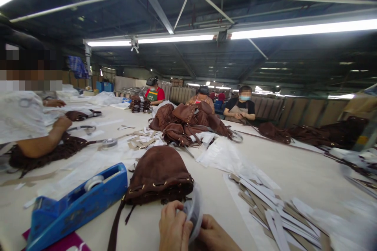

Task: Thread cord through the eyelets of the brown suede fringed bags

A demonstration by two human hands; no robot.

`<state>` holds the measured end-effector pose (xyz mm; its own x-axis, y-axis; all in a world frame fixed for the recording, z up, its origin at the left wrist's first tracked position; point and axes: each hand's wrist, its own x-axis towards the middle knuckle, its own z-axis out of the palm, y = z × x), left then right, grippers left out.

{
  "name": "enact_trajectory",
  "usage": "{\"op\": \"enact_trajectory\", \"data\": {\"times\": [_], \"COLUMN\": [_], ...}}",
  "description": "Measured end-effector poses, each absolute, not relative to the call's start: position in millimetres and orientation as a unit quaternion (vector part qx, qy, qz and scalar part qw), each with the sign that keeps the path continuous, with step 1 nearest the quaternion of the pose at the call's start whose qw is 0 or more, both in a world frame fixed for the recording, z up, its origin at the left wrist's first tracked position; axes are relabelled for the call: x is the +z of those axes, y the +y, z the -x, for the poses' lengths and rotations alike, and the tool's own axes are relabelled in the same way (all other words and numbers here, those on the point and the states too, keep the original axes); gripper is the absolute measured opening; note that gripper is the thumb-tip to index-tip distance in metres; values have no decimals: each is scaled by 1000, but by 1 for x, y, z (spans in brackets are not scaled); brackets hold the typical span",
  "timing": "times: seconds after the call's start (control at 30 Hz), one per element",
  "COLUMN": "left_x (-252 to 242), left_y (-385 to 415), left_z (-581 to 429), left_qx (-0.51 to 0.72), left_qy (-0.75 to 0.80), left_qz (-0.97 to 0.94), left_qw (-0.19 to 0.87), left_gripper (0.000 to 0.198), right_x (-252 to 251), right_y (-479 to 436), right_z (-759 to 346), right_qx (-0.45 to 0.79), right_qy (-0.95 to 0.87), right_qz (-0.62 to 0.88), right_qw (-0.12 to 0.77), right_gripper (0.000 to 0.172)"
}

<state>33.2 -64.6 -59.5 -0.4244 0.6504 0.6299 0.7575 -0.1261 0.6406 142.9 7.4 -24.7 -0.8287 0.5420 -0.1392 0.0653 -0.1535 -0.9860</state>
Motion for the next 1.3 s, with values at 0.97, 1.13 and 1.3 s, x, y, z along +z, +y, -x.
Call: {"op": "enact_trajectory", "data": {"times": [0.97,1.13,1.3], "left_x": [-55,-51,-52], "left_y": [-66,-65,-62], "left_z": [-34,-29,-27], "left_qx": [-492,-484,-475], "left_qy": [-625,-630,-636], "left_qz": [583,581,582], "left_qw": [164,177,175], "left_gripper": [39,35,33], "right_x": [-34,-28,-29], "right_y": [-9,-9,-11], "right_z": [-128,-132,-138], "right_qx": [847,873,887], "right_qy": [-373,-307,-282], "right_qz": [189,197,166], "right_qw": [327,323,327], "right_gripper": [25,20,32]}}
